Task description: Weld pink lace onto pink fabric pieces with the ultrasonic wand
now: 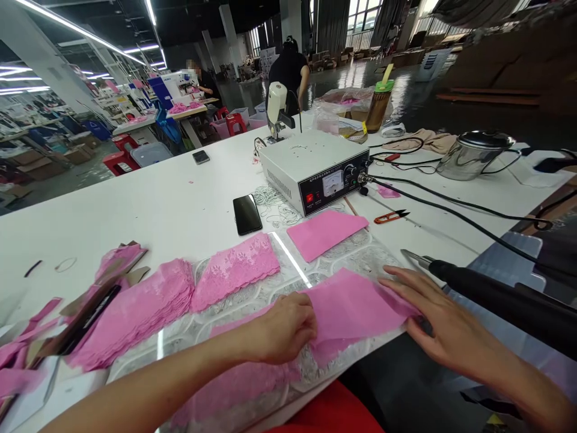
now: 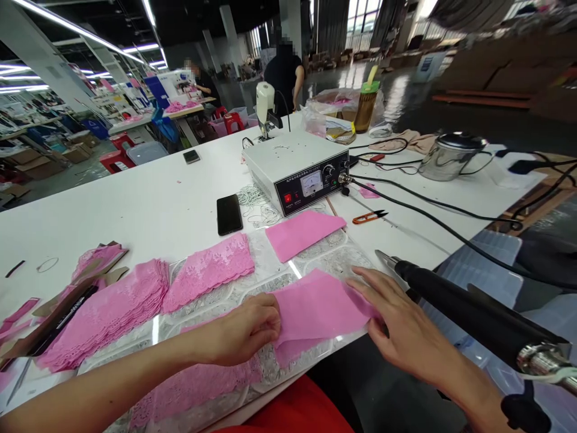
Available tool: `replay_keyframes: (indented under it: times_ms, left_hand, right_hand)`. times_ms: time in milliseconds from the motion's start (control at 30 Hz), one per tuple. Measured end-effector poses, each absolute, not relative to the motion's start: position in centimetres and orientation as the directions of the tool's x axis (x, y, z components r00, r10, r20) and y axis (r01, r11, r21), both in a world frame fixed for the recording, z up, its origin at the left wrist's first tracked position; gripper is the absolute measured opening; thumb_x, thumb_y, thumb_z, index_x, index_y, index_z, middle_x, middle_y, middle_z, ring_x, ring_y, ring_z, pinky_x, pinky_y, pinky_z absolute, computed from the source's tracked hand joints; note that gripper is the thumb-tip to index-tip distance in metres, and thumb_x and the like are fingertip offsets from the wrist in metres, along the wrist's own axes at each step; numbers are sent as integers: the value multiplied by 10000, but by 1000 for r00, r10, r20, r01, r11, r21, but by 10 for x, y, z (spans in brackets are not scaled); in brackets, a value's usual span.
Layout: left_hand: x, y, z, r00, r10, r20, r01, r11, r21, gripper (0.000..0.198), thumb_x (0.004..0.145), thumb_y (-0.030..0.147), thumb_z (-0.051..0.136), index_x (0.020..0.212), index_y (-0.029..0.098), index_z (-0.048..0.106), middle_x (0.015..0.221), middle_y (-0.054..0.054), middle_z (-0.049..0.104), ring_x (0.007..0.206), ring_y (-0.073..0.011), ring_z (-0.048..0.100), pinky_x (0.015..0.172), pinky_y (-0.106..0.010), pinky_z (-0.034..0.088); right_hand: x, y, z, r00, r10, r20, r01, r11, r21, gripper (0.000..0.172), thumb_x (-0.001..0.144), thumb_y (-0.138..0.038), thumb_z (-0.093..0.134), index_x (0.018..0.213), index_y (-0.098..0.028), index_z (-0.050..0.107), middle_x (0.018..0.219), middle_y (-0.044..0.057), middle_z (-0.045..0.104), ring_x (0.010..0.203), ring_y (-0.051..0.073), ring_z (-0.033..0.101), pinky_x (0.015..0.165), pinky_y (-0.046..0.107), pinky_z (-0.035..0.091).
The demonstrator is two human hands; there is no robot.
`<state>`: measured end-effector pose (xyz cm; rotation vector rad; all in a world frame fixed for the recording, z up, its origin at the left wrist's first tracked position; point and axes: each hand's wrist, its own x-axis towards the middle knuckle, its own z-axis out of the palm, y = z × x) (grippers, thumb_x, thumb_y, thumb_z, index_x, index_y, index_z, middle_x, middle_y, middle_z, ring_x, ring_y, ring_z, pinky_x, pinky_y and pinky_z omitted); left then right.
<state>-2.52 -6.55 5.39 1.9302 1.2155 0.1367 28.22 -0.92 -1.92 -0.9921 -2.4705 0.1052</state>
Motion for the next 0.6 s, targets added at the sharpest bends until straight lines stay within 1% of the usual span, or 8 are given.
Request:
replay_keyframes:
  times_ms: [100, 167, 233, 300, 333, 400, 500, 600]
  left_hand:
    - [-25, -64, 53, 520, 798, -304, 673, -164, 721, 206, 849, 60, 517, 686, 184, 490, 890, -31, 592, 931, -175, 547, 853, -287, 444]
    - [-24, -63, 52, 507, 809, -296, 660, -145, 737, 195, 853, 73, 517, 694, 185, 500, 868, -26, 587, 906, -170, 548, 842, -284, 446]
    - [-24, -64, 52, 489, 823, -288, 651, -124, 749, 176, 858, 92, 518, 708, 184, 506, 875, -22, 574, 879, -163, 544, 833, -283, 444]
    - [-26, -65, 51, 472, 834, -285, 642, -104, 760, 156, 860, 110, 517, 723, 184, 504, 896, -20, 562, 861, -157, 538, 821, -281, 444]
    - [-27, -66, 51, 466, 838, -284, 638, -95, 765, 149, 862, 117, 514, 730, 185, 502, 900, -19, 556, 854, -155, 536, 815, -280, 444]
    - [-31, -68, 50, 456, 844, -284, 627, -78, 775, 134, 865, 131, 510, 744, 187, 501, 905, -18, 548, 847, -155, 530, 806, -281, 444]
    - [-37, -73, 47, 445, 852, -276, 599, -53, 799, 122, 857, 132, 511, 749, 188, 506, 902, -14, 543, 839, -157, 520, 794, -285, 437]
    - [-40, -77, 42, 438, 858, -268, 552, -21, 834, 127, 817, 98, 520, 725, 184, 508, 875, -8, 542, 810, -157, 509, 764, -288, 425]
  right_hand:
    - [271, -22, 1, -655, 653, 380, 603, 755, -259, 577, 851, -208, 475, 1422, -283, 457, 1468, 94, 492, 1323, 299, 511, 934, 470, 581]
    - [254, -33, 10, -656, 642, 396, 578, 766, -283, 543, 871, -296, 557, 1407, -272, 470, 1444, 112, 519, 1310, 310, 522, 955, 488, 571]
    - [234, -41, 10, -655, 622, 429, 545, 782, -302, 547, 849, -336, 634, 1370, -239, 501, 1387, 136, 570, 1277, 316, 549, 969, 498, 561]
    - [220, -45, 3, -646, 600, 472, 516, 799, -309, 452, 853, -261, 619, 1299, -221, 560, 1284, 133, 644, 1190, 296, 612, 926, 474, 583]
    - [216, -44, -3, -626, 597, 501, 521, 799, -302, 372, 865, -187, 575, 1234, -231, 603, 1221, 115, 679, 1130, 273, 645, 902, 456, 592]
    - [219, -37, -14, -593, 597, 540, 550, 790, -271, 292, 880, -123, 524, 1109, -239, 663, 1128, 95, 712, 1041, 251, 675, 859, 439, 600]
    - [239, -20, -25, -540, 623, 566, 621, 749, -231, 260, 888, -120, 508, 1024, -235, 697, 1051, 87, 719, 933, 242, 685, 781, 425, 611]
    - [251, -5, -26, -500, 635, 589, 663, 718, -212, 274, 876, -114, 487, 964, -235, 716, 958, 74, 709, 830, 222, 693, 670, 367, 617]
